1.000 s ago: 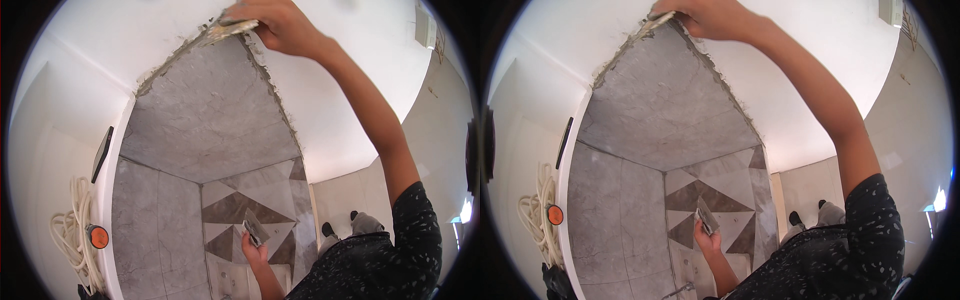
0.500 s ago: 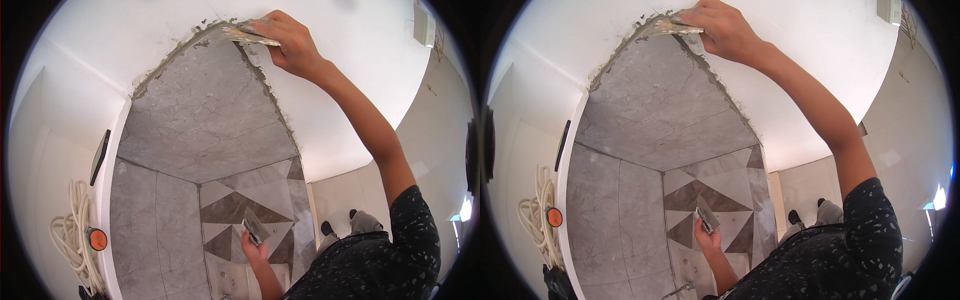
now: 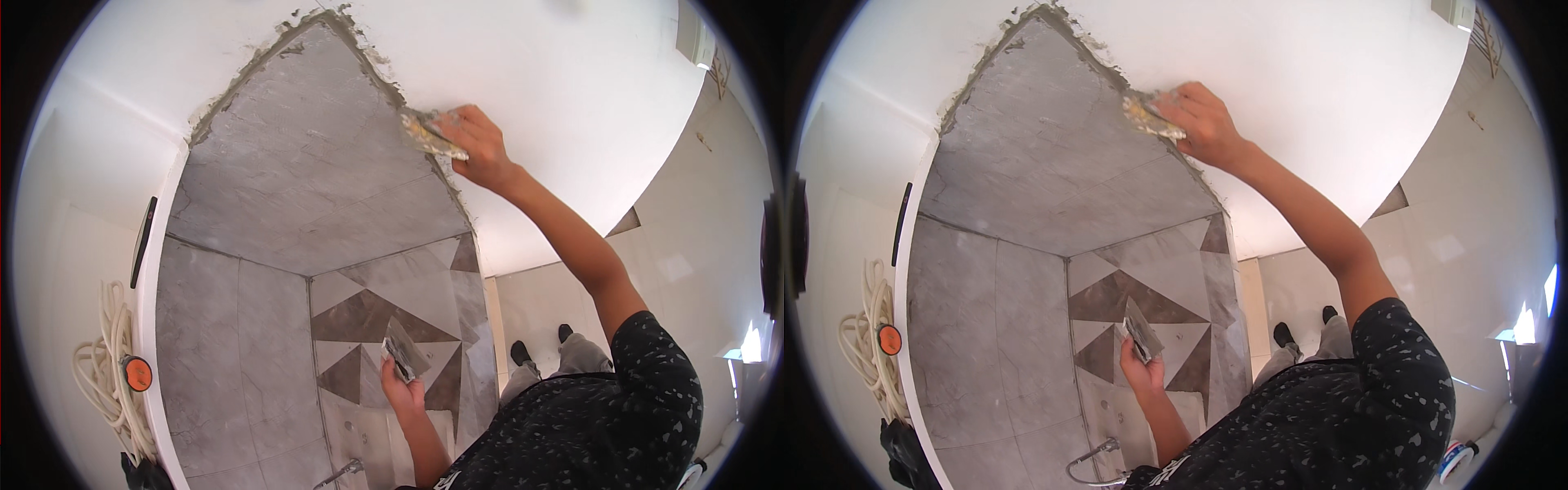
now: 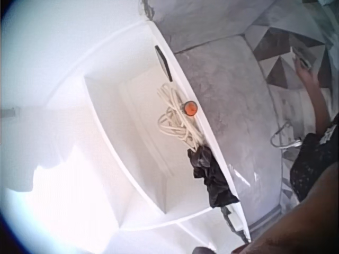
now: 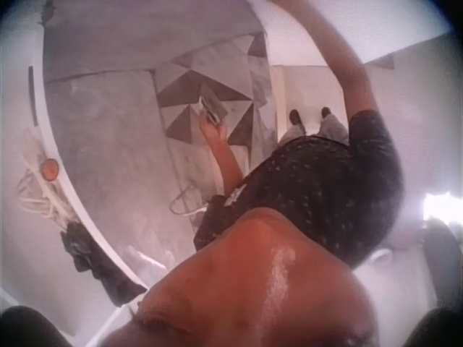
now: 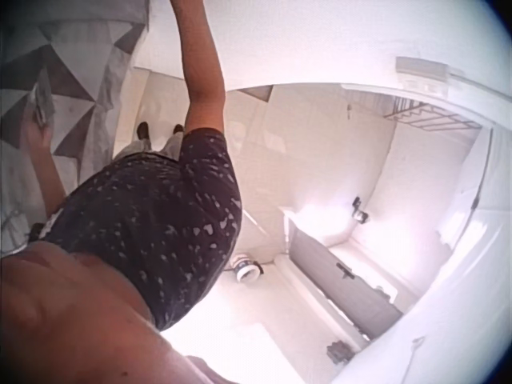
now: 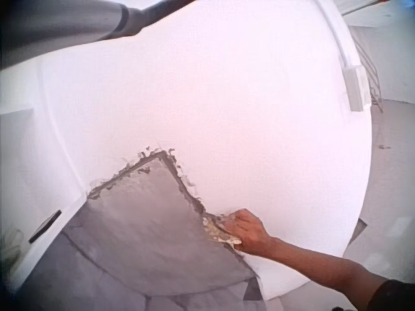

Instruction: Apply grout or tile adhesive to the joints and edges of kitchen tiles using a putty knife and trowel.

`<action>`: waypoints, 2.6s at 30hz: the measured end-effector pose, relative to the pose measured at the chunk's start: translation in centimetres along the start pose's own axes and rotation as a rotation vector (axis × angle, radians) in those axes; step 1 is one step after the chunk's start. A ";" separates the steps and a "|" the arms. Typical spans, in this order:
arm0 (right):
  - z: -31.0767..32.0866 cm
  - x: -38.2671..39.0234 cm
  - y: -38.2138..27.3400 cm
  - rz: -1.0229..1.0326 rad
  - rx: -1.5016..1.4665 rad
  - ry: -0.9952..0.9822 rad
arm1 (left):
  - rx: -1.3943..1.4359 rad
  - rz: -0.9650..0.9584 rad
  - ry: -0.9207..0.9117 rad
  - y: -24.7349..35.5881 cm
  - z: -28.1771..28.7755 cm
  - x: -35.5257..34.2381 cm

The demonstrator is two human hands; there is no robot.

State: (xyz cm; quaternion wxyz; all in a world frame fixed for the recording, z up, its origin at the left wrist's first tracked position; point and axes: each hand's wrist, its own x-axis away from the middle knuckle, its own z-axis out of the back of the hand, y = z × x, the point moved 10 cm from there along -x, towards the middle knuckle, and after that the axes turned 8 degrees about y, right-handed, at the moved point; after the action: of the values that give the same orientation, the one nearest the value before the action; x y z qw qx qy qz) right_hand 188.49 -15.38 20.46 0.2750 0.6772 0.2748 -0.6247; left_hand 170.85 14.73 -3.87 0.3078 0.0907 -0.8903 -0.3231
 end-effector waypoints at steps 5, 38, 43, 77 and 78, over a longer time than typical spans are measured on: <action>0.4 6.3 -0.3 -0.110 -0.048 -0.089 | -0.042 -0.018 0.008 -0.6 -1.8 1.4; 15.8 27.7 -5.0 -1.609 -0.731 -0.480 | -0.081 -0.227 0.073 -6.2 -4.3 5.5; 13.6 21.8 -4.7 -1.251 -0.695 -0.555 | -0.076 -0.253 0.062 -6.0 -4.6 6.8; 2.8 2.8 -4.9 -1.213 -0.765 -0.239 | -0.994 -1.483 -0.290 3.3 -10.0 5.6; 3.1 -0.4 -3.4 -1.036 -0.501 -0.246 | -0.982 -1.495 -0.315 3.4 -9.6 5.7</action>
State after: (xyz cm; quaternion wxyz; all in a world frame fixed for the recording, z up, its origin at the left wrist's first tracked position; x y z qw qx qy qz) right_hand 183.91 -15.20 20.54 0.1153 0.2919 0.6751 -0.6677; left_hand 172.25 10.35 6.88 -0.1034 0.4579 -0.3933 -0.7905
